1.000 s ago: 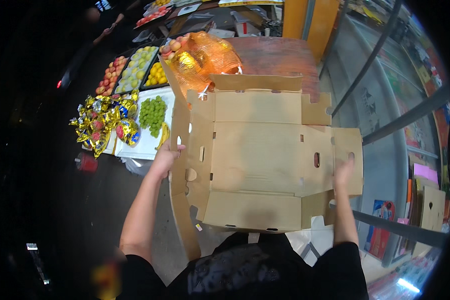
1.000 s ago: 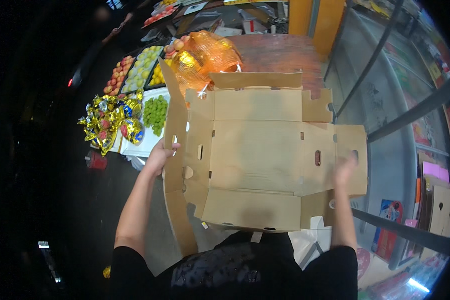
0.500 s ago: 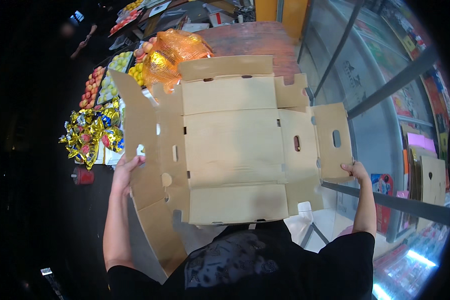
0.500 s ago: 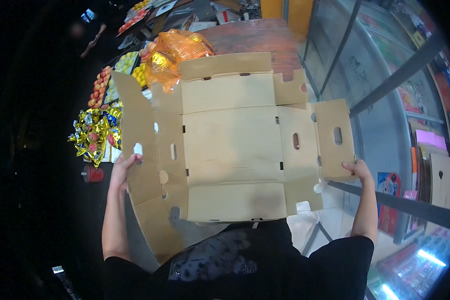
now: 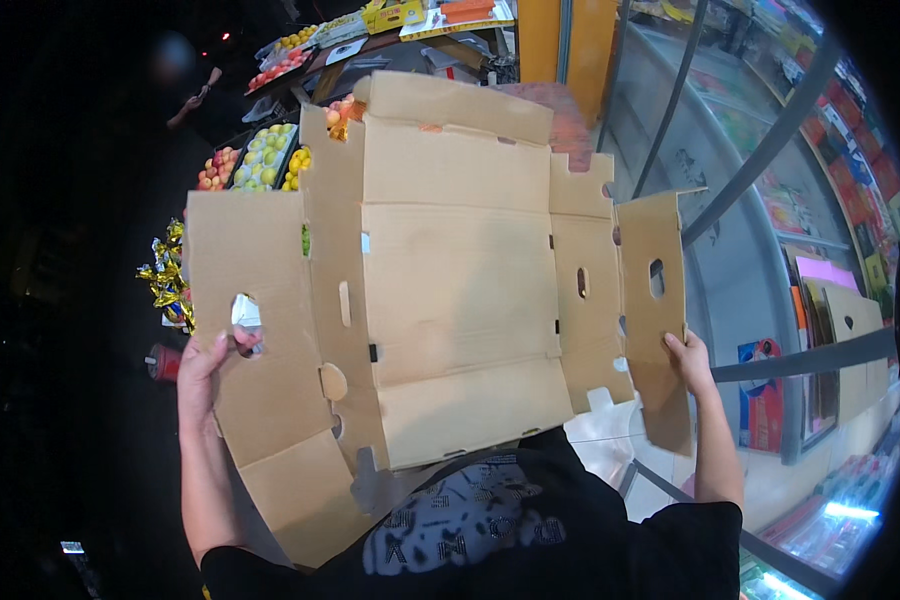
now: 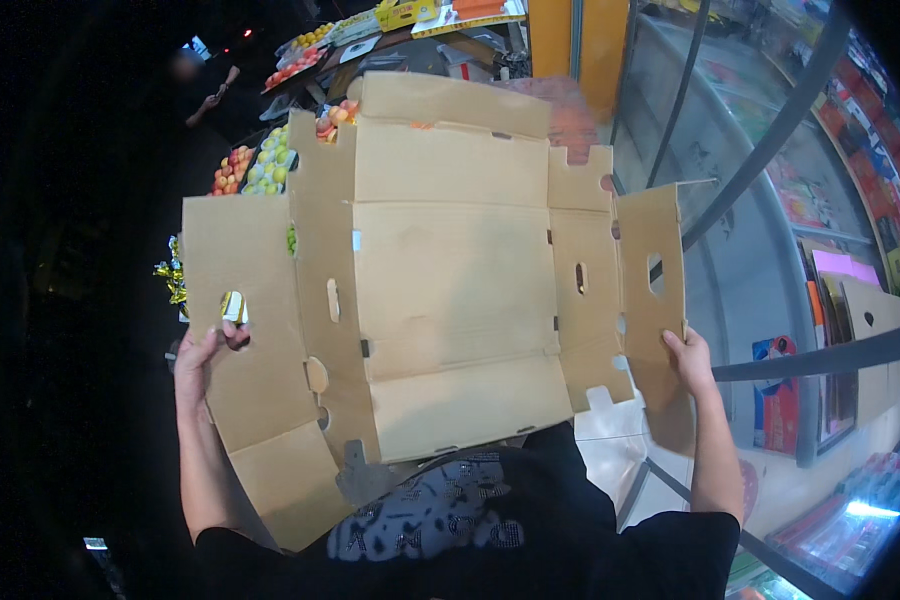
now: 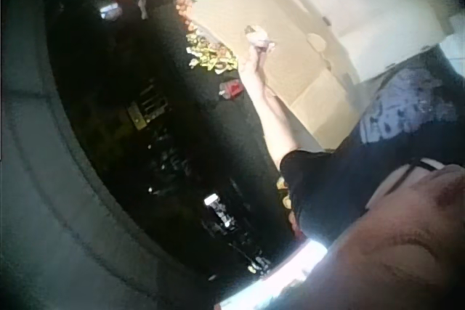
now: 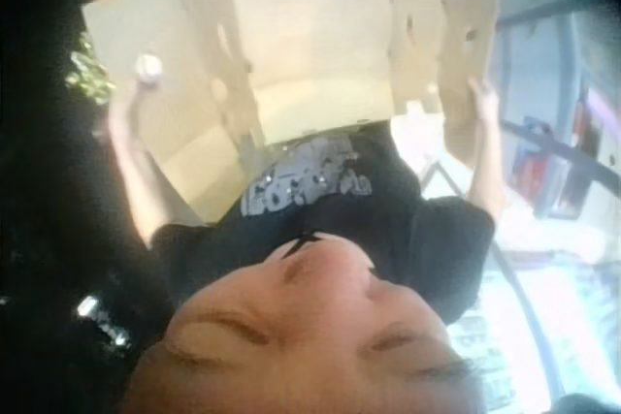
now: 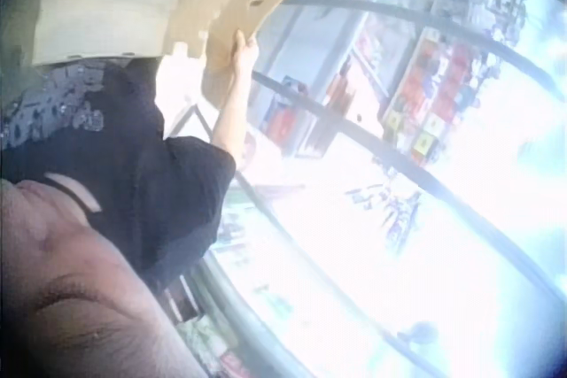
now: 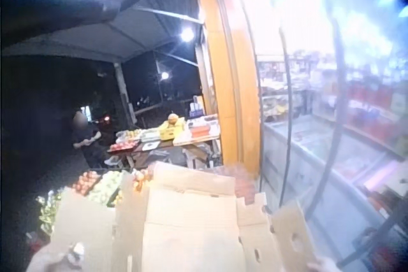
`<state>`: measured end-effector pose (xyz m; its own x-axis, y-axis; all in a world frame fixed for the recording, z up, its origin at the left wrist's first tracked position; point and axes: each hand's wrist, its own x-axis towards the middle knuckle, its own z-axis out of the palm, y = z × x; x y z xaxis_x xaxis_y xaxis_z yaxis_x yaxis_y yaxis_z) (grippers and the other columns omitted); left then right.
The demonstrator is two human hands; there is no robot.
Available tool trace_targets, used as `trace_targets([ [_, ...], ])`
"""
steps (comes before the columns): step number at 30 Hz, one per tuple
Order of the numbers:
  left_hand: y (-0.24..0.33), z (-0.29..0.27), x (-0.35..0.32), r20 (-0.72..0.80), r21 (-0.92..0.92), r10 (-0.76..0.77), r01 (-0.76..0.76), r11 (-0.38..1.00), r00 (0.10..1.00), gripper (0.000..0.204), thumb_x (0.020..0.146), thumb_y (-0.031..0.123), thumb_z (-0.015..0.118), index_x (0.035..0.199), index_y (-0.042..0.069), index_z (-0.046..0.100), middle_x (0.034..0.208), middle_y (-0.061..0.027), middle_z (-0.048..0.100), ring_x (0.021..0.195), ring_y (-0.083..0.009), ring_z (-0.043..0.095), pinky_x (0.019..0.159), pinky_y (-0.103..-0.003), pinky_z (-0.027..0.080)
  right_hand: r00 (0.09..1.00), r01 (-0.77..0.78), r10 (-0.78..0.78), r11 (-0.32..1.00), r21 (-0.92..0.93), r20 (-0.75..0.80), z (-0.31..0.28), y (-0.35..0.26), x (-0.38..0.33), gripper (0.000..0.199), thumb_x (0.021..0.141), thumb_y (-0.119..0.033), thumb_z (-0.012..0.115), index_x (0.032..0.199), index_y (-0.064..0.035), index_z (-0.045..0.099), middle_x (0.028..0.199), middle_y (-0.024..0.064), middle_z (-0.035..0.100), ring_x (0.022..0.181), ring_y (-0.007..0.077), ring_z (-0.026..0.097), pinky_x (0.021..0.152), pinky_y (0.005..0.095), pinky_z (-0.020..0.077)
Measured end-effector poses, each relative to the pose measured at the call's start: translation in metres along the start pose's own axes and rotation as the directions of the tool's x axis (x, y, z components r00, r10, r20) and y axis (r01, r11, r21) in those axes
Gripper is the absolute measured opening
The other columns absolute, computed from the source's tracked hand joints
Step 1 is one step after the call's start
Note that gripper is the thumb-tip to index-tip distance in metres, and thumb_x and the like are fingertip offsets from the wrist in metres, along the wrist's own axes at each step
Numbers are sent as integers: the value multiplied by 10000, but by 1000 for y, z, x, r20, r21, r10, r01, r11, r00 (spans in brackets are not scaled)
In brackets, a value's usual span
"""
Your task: The person assembles a flat-packed cardboard box by folding and interlocking its flaps. They manipulate the box on the floor, aligning tabs and slots to form a rectangular container. The person then places the assembled box on a table next to fruit displays.
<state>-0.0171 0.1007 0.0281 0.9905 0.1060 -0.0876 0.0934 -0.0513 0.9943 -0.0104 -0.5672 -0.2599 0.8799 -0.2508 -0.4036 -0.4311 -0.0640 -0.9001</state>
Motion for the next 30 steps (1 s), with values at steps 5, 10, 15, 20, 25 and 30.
trace_targets([
  [5,32,40,-4,44,40,143,-144,989,989,269,863,244,668,990,12,621,921,-74,665,920,-212,642,827,-357,509,979,201,-201,977,68,-9,40,-15,-30,250,933,-103,610,1158,6,610,1032,26,666,910,104,592,830,270,478],
  [10,49,69,2,70,25,151,-153,988,986,239,846,174,658,1034,32,618,925,-62,678,885,-170,637,854,-323,505,836,450,-546,737,-504,-51,90,-91,-98,278,910,-171,599,1101,30,586,1000,214,656,923,352,647,824,377,505],
  [15,30,90,62,168,7,137,-140,990,976,235,841,119,656,1058,35,618,929,-62,684,896,-162,643,859,-307,500,805,397,-591,459,-795,61,118,-136,-84,212,891,-158,535,951,44,519,951,249,584,842,427,623,746,490,514],
  [20,-58,153,154,167,-7,64,-63,998,984,195,863,32,608,1058,29,618,909,-51,678,831,-148,637,814,-275,500,814,352,-577,408,-842,61,118,-92,-11,191,853,-143,532,901,41,557,880,254,611,757,420,639,705,490,536],
  [25,-121,166,203,118,181,-23,2,983,993,263,868,-16,572,1127,20,597,916,-40,657,789,-123,609,754,-269,501,855,381,-513,515,-768,80,120,-101,1,247,802,-224,574,836,20,570,899,222,630,857,403,623,769,474,507],
  [30,-140,155,220,76,153,-126,113,982,989,337,876,-70,522,1199,19,558,960,-40,638,831,-125,592,721,-284,514,932,324,-289,935,-143,219,64,-85,39,329,891,-362,548,910,-44,630,916,109,620,913,258,580,844,347,444],
])
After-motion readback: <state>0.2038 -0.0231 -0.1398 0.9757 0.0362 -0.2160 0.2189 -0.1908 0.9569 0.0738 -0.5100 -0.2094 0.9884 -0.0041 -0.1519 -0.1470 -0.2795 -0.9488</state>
